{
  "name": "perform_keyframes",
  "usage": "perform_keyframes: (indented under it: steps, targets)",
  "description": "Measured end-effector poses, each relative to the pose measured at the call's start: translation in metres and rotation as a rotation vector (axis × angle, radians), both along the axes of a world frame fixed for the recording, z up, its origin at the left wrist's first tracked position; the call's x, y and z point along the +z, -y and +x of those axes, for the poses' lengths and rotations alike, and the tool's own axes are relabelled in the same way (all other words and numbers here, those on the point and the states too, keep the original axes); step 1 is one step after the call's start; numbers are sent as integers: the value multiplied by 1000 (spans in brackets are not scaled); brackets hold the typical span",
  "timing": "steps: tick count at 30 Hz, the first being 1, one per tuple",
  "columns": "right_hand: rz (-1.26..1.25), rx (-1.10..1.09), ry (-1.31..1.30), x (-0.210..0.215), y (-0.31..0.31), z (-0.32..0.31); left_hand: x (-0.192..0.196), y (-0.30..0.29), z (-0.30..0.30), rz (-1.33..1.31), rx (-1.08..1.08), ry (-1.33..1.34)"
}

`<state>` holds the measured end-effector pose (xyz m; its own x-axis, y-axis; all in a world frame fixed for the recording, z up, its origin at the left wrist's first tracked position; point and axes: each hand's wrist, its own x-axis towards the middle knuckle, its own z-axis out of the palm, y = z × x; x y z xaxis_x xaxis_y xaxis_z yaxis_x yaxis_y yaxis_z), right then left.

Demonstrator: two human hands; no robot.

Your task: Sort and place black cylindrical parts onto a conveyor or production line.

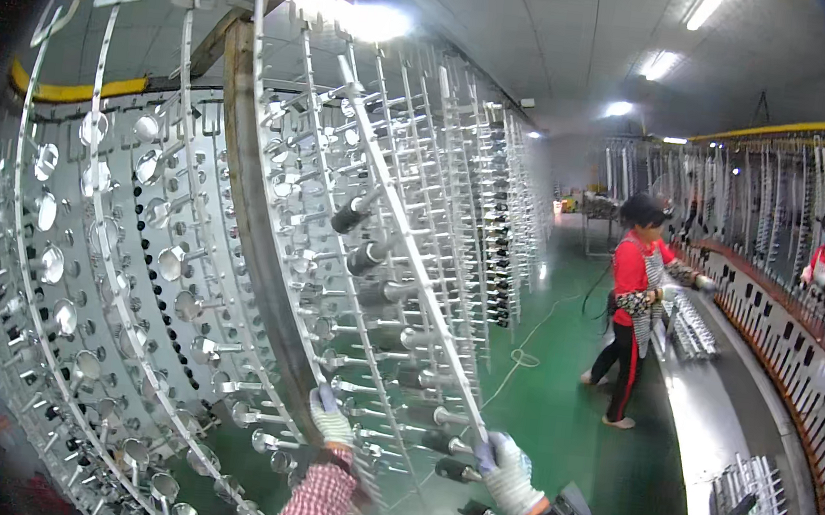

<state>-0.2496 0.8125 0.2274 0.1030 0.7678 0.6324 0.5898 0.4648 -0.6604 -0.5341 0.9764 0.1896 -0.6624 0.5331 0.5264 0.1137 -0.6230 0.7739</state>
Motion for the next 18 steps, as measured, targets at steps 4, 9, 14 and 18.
perform_keyframes:
  steps: [4,9,14,18]
  targets:
    - [-220,226,-105,60,-14,-30,28,50,13,64,-224,-30]
    - [129,221,90,84,-89,-79,148,179,43,25,-572,249]
    - [-10,480,-82,199,-114,-148,114,283,13,104,-689,245]
    - [188,310,-20,265,-117,-159,57,310,13,-108,-472,318]
